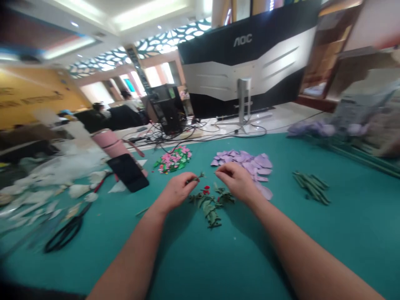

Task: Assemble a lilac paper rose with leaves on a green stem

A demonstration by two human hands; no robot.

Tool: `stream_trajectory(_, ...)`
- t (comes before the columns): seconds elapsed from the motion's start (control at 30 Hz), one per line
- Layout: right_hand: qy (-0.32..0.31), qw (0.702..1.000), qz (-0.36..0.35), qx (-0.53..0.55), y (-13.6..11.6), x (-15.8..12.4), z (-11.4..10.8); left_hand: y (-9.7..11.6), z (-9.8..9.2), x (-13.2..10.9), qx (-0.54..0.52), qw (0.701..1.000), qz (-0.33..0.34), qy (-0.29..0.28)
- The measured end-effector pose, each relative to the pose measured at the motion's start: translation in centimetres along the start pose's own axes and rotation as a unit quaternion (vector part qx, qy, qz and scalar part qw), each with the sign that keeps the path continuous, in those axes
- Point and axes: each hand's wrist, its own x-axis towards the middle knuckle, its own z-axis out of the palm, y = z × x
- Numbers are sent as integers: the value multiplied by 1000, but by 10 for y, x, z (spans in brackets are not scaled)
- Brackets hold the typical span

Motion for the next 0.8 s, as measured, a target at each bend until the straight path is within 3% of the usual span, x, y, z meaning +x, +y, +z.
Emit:
stream_trajectory(0.1,-9,1000,3,-14,4,-3,4,-5,-9,-3,27,998,-46,43)
stream_trajectory(0.2,-17,1000,5,-19,8,-5,6,-20,-35,-9,52,978,-152,133)
stream_trajectory(0.33,-16,999,39,-19,9,-4,3,-58,-88,-31,98,912,-278,284)
stream_trajectory(0.4,-16,998,61,-20,9,-5,1,-83,-114,-46,134,876,-336,319)
stream_trajectory(0.47,-15,997,69,-23,9,-5,1,-106,-134,-59,150,860,-364,325)
stream_trajectory(0.57,-10,998,62,-26,8,-7,2,-137,-149,-69,153,859,-376,312)
stream_trajectory(0.8,-15,998,63,-14,13,-8,3,-172,-149,-59,144,870,-374,287)
